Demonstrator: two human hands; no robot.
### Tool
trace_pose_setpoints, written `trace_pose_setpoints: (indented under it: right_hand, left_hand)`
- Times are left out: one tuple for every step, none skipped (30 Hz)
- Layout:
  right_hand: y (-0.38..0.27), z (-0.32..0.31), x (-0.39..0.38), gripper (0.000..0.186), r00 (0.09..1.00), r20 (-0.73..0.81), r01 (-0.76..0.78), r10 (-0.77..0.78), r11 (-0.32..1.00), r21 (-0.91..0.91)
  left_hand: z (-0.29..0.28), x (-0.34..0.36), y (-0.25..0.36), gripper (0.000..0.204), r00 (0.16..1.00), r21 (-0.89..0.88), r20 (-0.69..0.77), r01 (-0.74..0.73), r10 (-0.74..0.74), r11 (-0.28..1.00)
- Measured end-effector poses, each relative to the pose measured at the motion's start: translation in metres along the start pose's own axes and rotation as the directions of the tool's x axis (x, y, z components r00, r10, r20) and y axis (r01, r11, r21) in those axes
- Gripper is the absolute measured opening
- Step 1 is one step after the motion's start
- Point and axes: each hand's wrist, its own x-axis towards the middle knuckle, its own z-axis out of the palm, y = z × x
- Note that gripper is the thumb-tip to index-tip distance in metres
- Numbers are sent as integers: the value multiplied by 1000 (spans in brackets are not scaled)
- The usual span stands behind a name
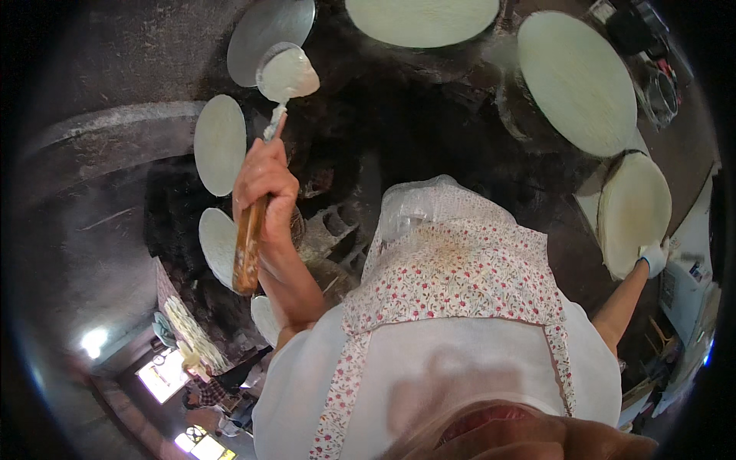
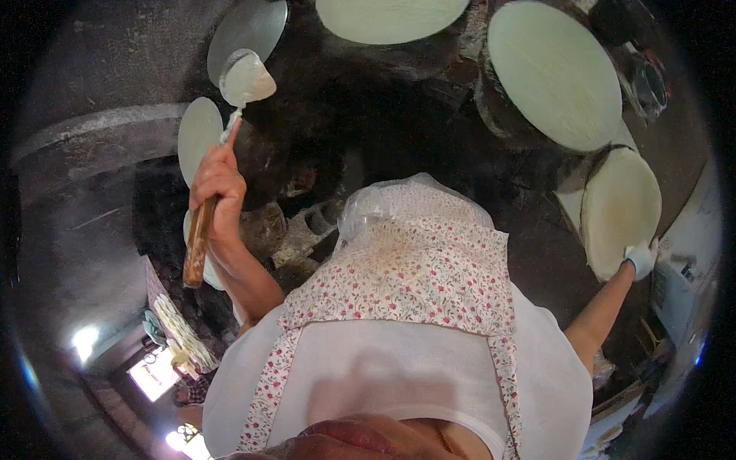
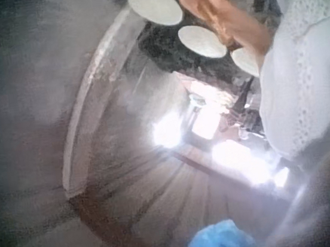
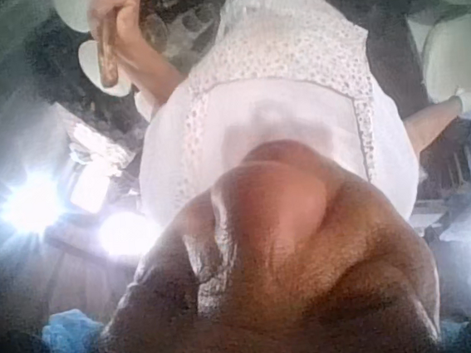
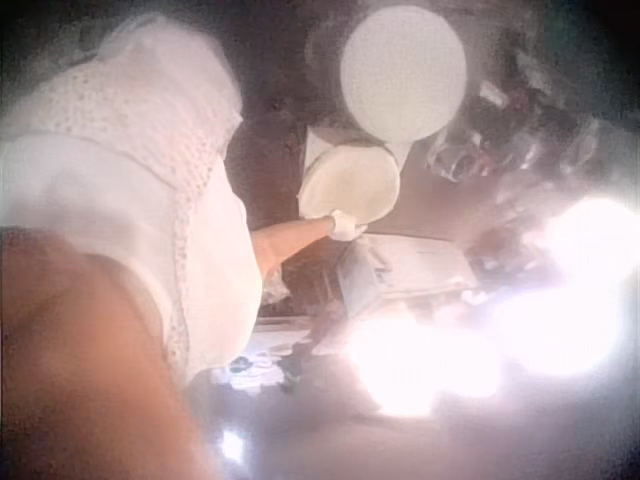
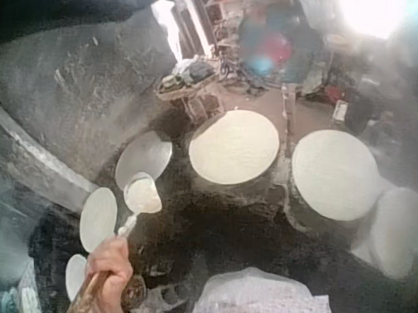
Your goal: The person ladles batter onto multiple hot griddles, spreads it into thin circles, and flips the crepes as they cook. The person uses a ladle and a wooden spatula to manage several crepes at once on a large cooking surface.
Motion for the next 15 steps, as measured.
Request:
trace_pose_setpoints:
  right_hand:
    - [-54,-3,-23,56,983,-3,185,-185,982,-46]
    - [-91,-10,-28,55,979,85,180,-184,982,49]
    - [-128,-5,-33,54,968,168,160,-185,975,152]
    - [-172,0,-51,53,946,261,128,-194,960,251]
    - [-222,1,-83,54,907,319,166,-274,931,326]
    - [-281,2,-136,55,840,381,209,-386,879,430]
    - [-338,1,-192,56,751,426,231,-505,805,547]
    - [-387,-9,-244,57,641,458,236,-616,726,646]
    - [-428,-16,-305,58,541,456,213,-707,640,739]
    - [-465,-17,-355,59,457,477,179,-751,602,778]
    - [-497,-17,-404,61,393,515,138,-762,602,786]
    - [-521,-11,-439,63,367,570,116,-735,644,756]
    - [-546,-6,-476,64,330,625,94,-707,684,724]
    - [-565,5,-503,65,264,759,-12,-595,785,619]
    - [-580,-7,-513,64,185,791,-55,-584,797,601]
  left_hand:
    - [5,-2,0,36,1000,16,2,-12,12,1000]
    - [12,8,16,21,1000,6,-11,21,-21,1000]
    - [18,22,39,19,999,8,-10,36,-36,999]
    - [26,33,58,22,999,22,-9,38,-38,999]
    - [33,45,78,28,999,34,-8,42,-42,999]
    - [45,57,99,27,999,59,-11,38,-38,998]
    - [51,73,123,26,999,80,-4,43,-43,996]
    - [56,81,124,25,998,83,-17,56,-55,995]
    - [57,108,146,24,994,99,-31,108,-105,989]
    - [62,126,158,23,990,123,-34,137,-134,983]
    - [71,148,173,22,986,158,-26,167,-165,973]
    - [70,168,192,22,973,163,-22,229,-228,960]
    - [73,185,206,23,970,169,-38,242,-239,956]
    - [77,199,218,24,975,249,-57,223,-215,942]
    - [78,205,208,25,980,308,-86,197,-179,931]
